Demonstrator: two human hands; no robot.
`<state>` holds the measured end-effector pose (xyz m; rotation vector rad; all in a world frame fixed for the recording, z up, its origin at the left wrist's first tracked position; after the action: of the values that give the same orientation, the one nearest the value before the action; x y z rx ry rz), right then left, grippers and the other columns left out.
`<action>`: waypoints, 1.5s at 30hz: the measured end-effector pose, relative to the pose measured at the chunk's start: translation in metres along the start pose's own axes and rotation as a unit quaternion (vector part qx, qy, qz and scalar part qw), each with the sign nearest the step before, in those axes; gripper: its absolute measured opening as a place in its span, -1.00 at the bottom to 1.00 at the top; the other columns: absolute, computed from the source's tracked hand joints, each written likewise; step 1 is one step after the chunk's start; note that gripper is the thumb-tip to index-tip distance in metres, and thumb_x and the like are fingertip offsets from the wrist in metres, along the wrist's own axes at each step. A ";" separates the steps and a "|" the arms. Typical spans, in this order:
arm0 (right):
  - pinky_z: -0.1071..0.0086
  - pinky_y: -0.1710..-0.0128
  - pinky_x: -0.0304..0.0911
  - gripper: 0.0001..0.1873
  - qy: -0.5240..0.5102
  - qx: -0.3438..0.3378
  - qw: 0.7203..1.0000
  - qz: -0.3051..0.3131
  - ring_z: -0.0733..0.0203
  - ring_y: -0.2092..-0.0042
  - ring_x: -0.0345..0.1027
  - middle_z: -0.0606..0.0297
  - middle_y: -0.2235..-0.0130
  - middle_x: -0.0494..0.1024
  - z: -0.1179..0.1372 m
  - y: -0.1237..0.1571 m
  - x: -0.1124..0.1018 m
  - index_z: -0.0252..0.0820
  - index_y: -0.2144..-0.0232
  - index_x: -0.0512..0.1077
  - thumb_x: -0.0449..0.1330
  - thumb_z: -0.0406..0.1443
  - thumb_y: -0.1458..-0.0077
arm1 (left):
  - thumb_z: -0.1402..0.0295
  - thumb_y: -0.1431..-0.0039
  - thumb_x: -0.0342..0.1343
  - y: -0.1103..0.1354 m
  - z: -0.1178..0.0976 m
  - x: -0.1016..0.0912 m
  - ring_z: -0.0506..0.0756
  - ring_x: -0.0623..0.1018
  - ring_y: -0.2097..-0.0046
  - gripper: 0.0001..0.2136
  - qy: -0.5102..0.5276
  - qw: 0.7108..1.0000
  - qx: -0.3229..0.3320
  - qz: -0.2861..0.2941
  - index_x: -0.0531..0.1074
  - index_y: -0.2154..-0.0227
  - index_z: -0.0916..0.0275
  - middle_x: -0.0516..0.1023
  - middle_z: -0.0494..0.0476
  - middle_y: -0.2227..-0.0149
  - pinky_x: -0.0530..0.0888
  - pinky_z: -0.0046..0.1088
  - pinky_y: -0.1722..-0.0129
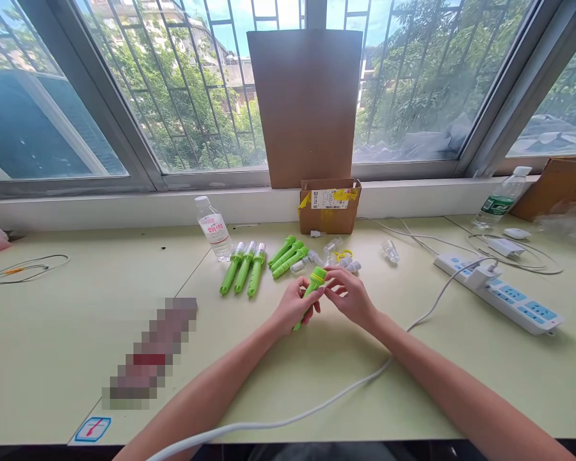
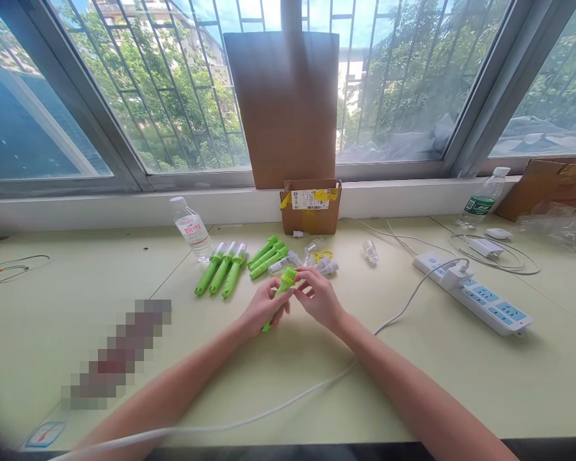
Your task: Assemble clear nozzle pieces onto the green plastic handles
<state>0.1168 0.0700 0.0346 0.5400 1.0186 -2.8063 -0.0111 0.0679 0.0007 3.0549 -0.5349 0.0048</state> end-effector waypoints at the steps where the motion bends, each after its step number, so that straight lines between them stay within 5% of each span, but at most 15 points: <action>1: 0.43 0.51 0.44 -0.90 0.001 0.000 1.000 0.001 0.30 0.36 0.45 0.15 0.05 0.41 0.000 0.000 0.000 -0.13 0.29 0.37 0.18 -0.30 -0.08 | 0.00 -0.04 0.13 0.000 -0.001 0.000 -0.10 0.27 0.74 -0.62 0.001 1.000 0.003 -0.002 0.19 0.33 0.20 0.47 -0.04 0.56 0.13 -0.63 0.79; 7: 0.44 0.54 0.43 -0.86 -0.005 0.001 1.000 0.007 0.32 0.39 0.45 0.15 0.04 0.41 -0.003 -0.001 -0.001 -0.13 0.27 0.38 0.20 -0.27 -0.07 | -0.03 -0.12 0.03 -0.001 -0.004 0.000 -0.09 0.38 0.63 -0.59 0.028 0.999 0.005 0.016 0.36 0.36 0.31 0.47 0.07 0.46 0.28 -0.59 0.71; 11: 0.45 0.54 0.42 -0.84 -0.007 0.005 1.000 0.006 0.32 0.40 0.45 0.15 0.06 0.42 -0.005 0.000 0.000 -0.13 0.27 0.37 0.22 -0.25 -0.06 | -0.05 -0.15 -0.02 -0.002 -0.001 0.000 -0.11 0.28 0.68 -0.58 0.046 0.998 -0.012 0.038 0.33 0.43 0.29 0.37 -0.02 0.59 0.22 -0.61 0.73; 18: 0.42 0.53 0.44 -0.82 -0.017 0.003 1.000 0.014 0.31 0.39 0.46 0.15 0.06 0.42 0.002 0.001 0.003 -0.12 0.25 0.39 0.20 -0.20 -0.09 | -0.02 -0.10 0.07 0.000 -0.002 0.001 -0.12 0.16 0.75 -0.57 0.016 0.999 -0.008 0.034 0.30 0.13 0.22 0.36 -0.11 0.64 0.10 -0.65 0.80; 25: 0.42 0.53 0.45 -0.82 -0.019 -0.012 1.000 -0.002 0.32 0.39 0.45 0.14 0.04 0.42 0.008 0.001 0.002 -0.13 0.26 0.40 0.21 -0.20 -0.09 | -0.03 -0.12 0.04 -0.001 -0.001 -0.001 -0.13 0.20 0.76 -0.60 0.047 0.997 -0.035 0.053 0.32 0.31 0.27 0.40 -0.04 0.65 0.11 -0.65 0.79; 38: 0.34 0.47 0.47 -0.81 0.008 -0.020 0.998 -0.051 0.30 0.42 0.44 0.17 0.09 0.48 0.008 0.004 -0.003 -0.12 0.32 0.45 0.26 -0.16 -0.03 | -0.07 -0.07 0.06 0.000 0.001 0.001 -0.15 0.12 0.77 -0.58 0.108 0.989 -0.064 0.083 0.28 0.35 0.25 0.37 -0.07 0.66 0.06 -0.65 0.79; 41: 0.29 0.46 0.46 -0.75 -0.003 0.028 0.994 -0.102 0.27 0.46 0.43 0.15 0.15 0.52 -0.003 0.003 -0.015 -0.14 0.39 0.46 0.31 -0.11 0.04 | -0.06 -0.10 0.03 0.000 -0.003 0.003 -0.15 0.11 0.76 -0.59 0.122 0.989 -0.044 0.074 0.27 0.33 0.24 0.36 -0.08 0.67 0.07 -0.66 0.78; 45: 0.35 0.56 0.41 -0.63 -0.203 0.183 0.955 -0.112 0.25 0.51 0.45 0.19 0.29 0.56 -0.033 0.000 -0.021 -0.17 0.34 0.42 0.15 0.01 -0.08 | -0.06 -0.11 0.03 0.000 -0.005 0.004 -0.15 0.10 0.77 -0.60 0.124 0.990 -0.033 0.061 0.26 0.31 0.23 0.34 -0.10 0.69 0.08 -0.65 0.77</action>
<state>0.1456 0.0907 0.0185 -0.1433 0.5096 -3.1310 -0.0074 0.0668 0.0061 2.8927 -0.6841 0.3591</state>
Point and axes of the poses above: each hand's wrist, its own y-axis away from the middle knuckle, its own x-axis out of the palm, z = x × y, the point moved 7 cm from there along -y, towards the middle knuckle
